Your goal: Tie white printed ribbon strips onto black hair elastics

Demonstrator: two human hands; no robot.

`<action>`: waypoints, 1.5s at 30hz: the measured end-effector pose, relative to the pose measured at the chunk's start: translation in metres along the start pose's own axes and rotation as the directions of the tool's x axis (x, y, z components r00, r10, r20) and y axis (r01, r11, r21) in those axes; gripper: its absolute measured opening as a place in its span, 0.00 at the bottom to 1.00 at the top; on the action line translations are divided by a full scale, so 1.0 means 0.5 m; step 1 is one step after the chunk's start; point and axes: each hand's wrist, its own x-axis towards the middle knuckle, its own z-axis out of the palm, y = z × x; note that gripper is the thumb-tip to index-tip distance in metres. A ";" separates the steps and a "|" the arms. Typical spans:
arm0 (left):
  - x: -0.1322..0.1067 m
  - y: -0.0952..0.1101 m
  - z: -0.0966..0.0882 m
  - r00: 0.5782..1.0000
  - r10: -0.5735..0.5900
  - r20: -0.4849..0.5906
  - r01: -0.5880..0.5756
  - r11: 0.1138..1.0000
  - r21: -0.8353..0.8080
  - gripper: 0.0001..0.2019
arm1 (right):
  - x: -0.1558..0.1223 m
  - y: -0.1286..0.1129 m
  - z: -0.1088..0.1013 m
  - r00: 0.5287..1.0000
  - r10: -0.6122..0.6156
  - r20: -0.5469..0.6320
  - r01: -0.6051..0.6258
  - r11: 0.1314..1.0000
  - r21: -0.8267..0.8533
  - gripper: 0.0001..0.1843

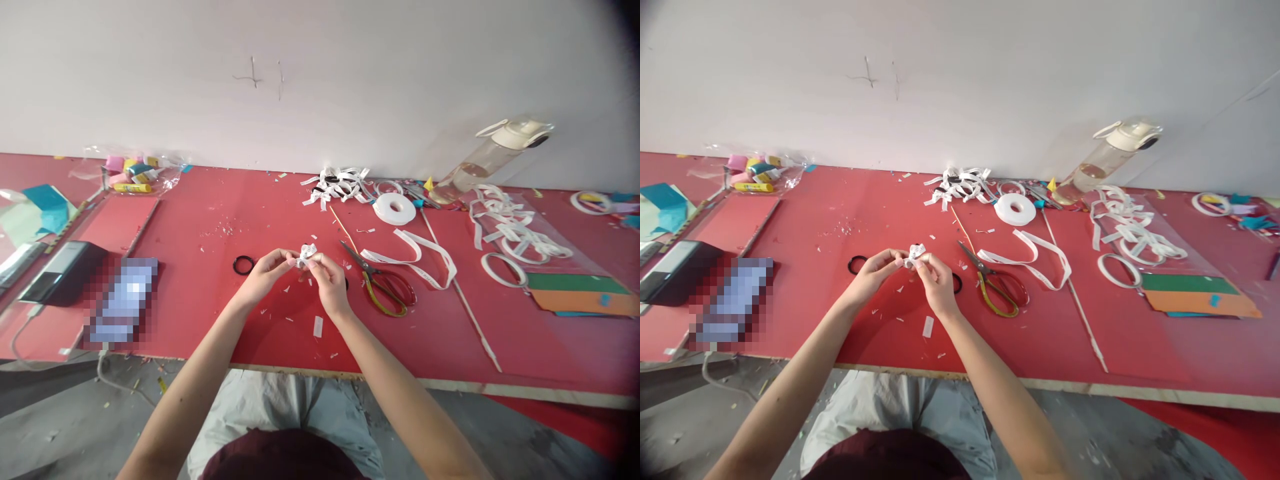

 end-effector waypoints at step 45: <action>0.003 -0.002 -0.002 0.985 -0.105 -0.134 0.072 0.971 -0.226 0.10 | -0.003 0.013 0.005 0.939 -0.314 0.139 0.343 0.862 -0.374 0.09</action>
